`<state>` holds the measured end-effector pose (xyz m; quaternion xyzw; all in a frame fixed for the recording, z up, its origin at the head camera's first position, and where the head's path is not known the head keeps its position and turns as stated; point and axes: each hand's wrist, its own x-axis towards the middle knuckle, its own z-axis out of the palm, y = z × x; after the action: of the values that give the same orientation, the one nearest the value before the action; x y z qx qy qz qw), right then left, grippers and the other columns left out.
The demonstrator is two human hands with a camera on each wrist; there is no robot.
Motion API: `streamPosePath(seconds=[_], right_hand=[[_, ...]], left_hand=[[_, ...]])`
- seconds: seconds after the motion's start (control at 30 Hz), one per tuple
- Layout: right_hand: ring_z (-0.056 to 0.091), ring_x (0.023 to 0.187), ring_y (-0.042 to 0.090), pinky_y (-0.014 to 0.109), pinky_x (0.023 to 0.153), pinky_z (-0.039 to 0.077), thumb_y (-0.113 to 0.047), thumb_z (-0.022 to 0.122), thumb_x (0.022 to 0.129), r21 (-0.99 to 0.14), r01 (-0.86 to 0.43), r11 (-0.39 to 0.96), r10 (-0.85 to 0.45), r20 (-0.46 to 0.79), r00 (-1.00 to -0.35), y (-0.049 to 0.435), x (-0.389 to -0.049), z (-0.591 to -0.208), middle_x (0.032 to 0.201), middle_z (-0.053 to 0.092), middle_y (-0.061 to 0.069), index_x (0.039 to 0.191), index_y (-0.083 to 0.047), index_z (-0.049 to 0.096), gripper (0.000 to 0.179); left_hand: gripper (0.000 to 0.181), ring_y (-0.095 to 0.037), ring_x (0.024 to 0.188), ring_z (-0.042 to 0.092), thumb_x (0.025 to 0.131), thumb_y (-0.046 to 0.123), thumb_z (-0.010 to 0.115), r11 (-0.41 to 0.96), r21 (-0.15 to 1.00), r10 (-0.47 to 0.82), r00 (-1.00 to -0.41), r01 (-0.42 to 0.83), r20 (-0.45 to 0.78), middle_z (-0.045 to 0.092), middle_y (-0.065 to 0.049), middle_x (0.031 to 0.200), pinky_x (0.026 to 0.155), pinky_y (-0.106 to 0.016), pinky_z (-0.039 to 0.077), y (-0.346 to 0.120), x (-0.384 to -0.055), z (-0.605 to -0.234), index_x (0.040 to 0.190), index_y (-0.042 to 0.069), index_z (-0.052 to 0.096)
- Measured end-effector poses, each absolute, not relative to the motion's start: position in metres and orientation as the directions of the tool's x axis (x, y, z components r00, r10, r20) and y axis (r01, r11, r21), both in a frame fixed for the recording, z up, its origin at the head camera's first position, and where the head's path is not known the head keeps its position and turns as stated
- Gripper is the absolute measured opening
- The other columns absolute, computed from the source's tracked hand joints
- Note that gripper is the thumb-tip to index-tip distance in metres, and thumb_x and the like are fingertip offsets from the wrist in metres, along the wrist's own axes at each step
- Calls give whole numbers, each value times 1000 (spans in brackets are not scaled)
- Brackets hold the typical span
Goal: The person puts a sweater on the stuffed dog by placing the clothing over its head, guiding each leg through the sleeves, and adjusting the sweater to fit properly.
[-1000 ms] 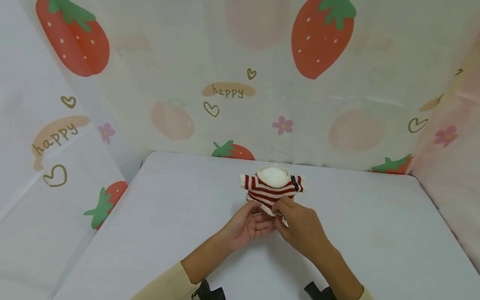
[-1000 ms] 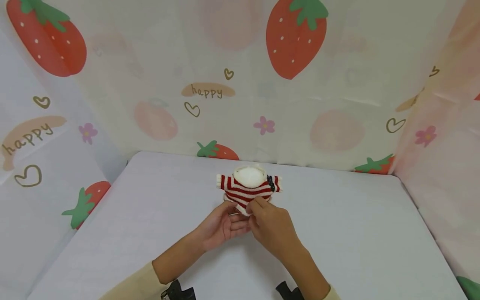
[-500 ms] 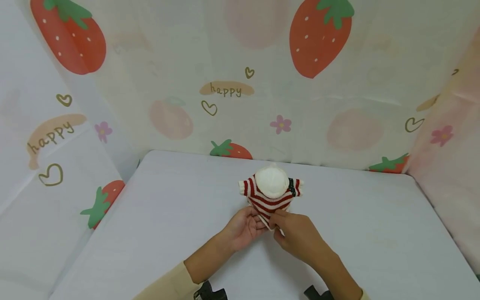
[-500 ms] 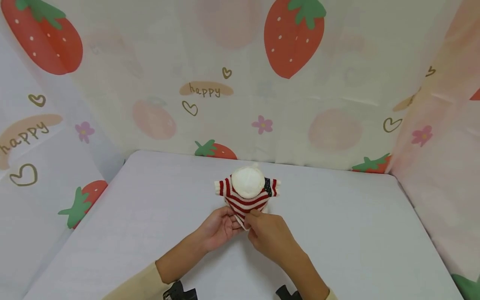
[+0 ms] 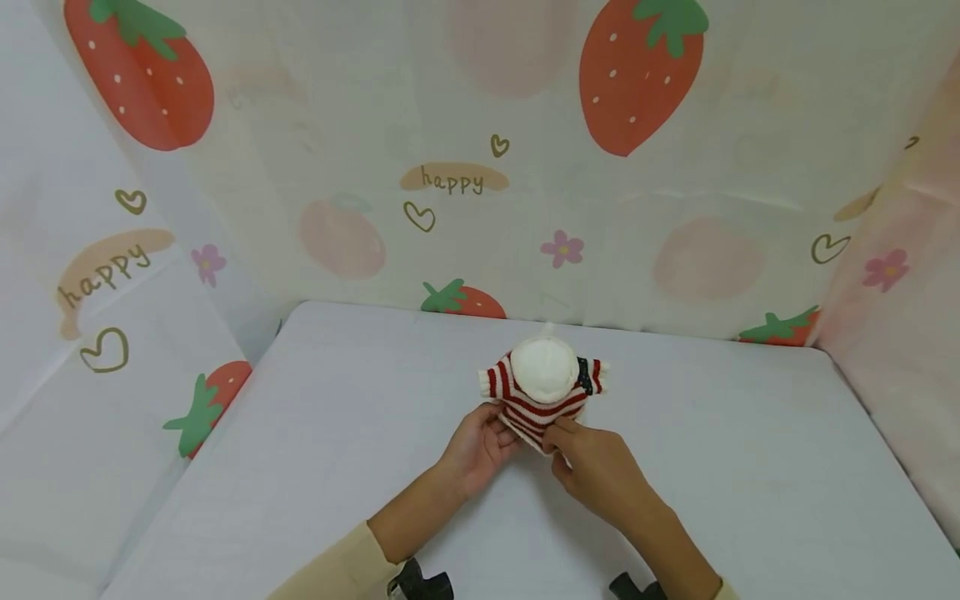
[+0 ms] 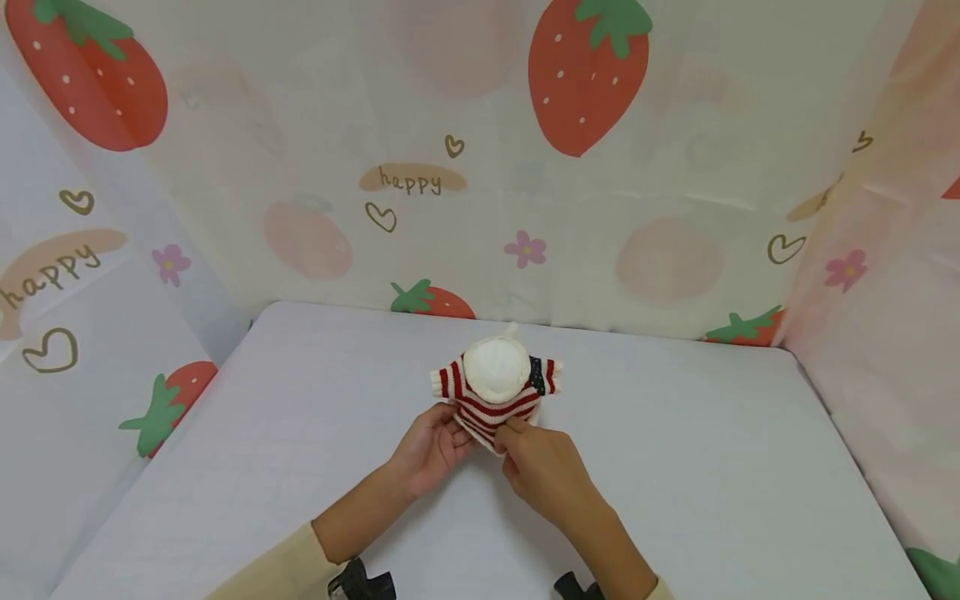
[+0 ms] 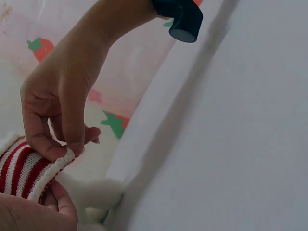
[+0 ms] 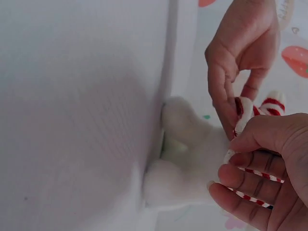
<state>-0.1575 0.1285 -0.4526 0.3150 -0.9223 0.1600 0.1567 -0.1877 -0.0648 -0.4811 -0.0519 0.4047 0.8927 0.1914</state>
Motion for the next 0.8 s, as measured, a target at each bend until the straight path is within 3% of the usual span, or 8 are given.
streamPosePath(seconds=[0.17, 0.37, 0.43, 0.53, 0.67, 0.8], right_hand=[[55, 63, 3, 22, 56, 47, 1, 81, 75, -196, -633, 749, -526, 405, -748, 129, -160, -455, 85, 62, -9, 84, -16, 66, 24], [59, 70, 3, 23, 61, 50, -3, 81, 79, -278, -623, 731, -526, 350, -775, 137, -163, -455, 83, 65, -12, 89, -16, 70, 20], [59, 73, 2, 24, 63, 50, -7, 80, 83, -343, -608, 716, -528, 304, -793, 142, -164, -452, 81, 65, -14, 91, -17, 72, 15], [59, 75, 0, 25, 66, 53, -12, 75, 90, -451, -590, 670, -553, 226, -802, 153, -167, -438, 81, 66, -16, 94, -18, 74, 7], [61, 77, 1, 27, 70, 55, -15, 70, 96, -547, -549, 632, -576, 143, -805, 174, -174, -408, 83, 67, -16, 97, -18, 74, 5], [61, 77, 3, 28, 70, 54, -18, 69, 97, -532, -517, 671, -560, 93, -823, 199, -186, -383, 81, 66, -16, 97, -19, 73, 5]], left_hand=[[23, -19, 105, 70, 106, 11, 29, -636, 638, 331, -900, -435, -284, 70, -11, 111, 92, -32, 54, -65, -188, -483, 121, 1, 44], [45, -33, 132, 53, 108, 15, 32, -522, 698, 422, -860, -490, -288, 52, -29, 142, 110, -41, 41, -73, -192, -481, 145, -11, 35], [50, -34, 129, 57, 108, 19, 36, -411, 760, 473, -830, -504, -295, 51, -31, 142, 109, -42, 43, -83, -195, -480, 147, -12, 35], [47, -32, 113, 68, 108, 23, 41, -167, 854, 542, -769, -492, -338, 63, -28, 130, 101, -43, 50, -106, -202, -478, 140, -11, 48], [43, -33, 103, 72, 107, 25, 45, 180, 928, 599, -711, -327, -367, 72, -22, 116, 92, -42, 56, -143, -212, -469, 130, -7, 61], [38, -33, 101, 72, 106, 25, 48, 409, 905, 581, -730, -118, -358, 73, -17, 114, 89, -43, 55, -172, -226, -451, 128, -1, 65]])
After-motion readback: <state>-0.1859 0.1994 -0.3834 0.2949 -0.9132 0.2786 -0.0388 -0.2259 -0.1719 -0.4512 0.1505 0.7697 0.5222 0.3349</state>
